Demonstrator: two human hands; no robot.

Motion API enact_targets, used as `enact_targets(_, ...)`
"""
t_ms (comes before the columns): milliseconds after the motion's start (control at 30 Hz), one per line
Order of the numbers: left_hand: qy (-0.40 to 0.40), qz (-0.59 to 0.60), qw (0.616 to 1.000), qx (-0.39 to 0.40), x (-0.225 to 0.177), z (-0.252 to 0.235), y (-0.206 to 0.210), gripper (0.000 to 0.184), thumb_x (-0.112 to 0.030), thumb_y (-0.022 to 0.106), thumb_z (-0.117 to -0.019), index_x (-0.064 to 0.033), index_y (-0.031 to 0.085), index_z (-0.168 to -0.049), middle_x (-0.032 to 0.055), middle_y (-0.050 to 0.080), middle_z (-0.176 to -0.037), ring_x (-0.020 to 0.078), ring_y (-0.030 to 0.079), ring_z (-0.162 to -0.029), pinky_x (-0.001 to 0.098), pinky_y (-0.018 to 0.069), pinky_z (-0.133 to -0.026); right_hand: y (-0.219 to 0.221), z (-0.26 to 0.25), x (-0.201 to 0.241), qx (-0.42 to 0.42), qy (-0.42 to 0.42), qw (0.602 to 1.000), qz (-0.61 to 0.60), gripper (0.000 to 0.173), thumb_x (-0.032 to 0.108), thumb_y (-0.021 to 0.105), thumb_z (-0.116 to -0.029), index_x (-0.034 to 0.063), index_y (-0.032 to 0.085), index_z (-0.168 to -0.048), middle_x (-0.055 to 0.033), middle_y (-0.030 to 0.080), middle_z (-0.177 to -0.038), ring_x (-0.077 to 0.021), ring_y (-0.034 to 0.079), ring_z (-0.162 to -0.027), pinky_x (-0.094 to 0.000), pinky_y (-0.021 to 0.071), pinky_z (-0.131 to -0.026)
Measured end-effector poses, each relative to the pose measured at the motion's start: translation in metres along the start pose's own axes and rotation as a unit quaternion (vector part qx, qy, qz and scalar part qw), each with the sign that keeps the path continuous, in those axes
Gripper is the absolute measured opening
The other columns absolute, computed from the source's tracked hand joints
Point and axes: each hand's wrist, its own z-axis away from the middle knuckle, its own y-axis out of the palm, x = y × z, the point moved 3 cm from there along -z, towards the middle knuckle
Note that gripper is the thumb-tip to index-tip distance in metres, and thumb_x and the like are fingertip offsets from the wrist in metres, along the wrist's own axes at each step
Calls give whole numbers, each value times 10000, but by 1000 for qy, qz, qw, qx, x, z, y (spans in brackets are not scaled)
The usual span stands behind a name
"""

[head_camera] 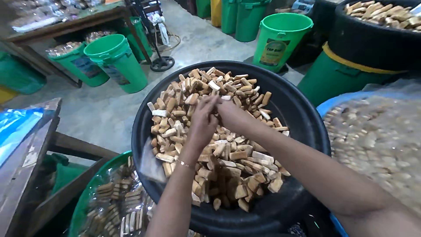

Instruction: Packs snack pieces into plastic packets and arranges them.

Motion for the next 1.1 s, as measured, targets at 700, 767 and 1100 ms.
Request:
enact_targets(700,-342,347,806,-335,93,7,-46,362,-319,348,-1125,-52,511,-1308,73,651,-879,131,637,-692,290,540,-628,69,-17,-82,206,93,972,60,371,126,445,-1082,75,601,-1415,-277,637,-1306,-458,601,-1234,-631,438,-1056)
enact_targets(767,-349,365,798,-330,92,8,-44,367,-315,357,-1124,-49,501,-1331,88,646,-897,148,651,-716,310,561,-651,47,-16,-77,143,88,986,-13,365,157,409,-1102,34,613,-1378,-251,671,-1202,-374,668,-1066,-538,505,-969)
enact_targets(1100,-336,368,829,-253,65,4,-23,390,-316,343,-1125,-23,548,-1282,91,645,-901,155,649,-744,317,565,-684,-19,35,-11,-336,-157,915,-157,246,184,711,-914,9,656,-1078,-70,673,-1041,-93,647,-957,-279,558,-833)
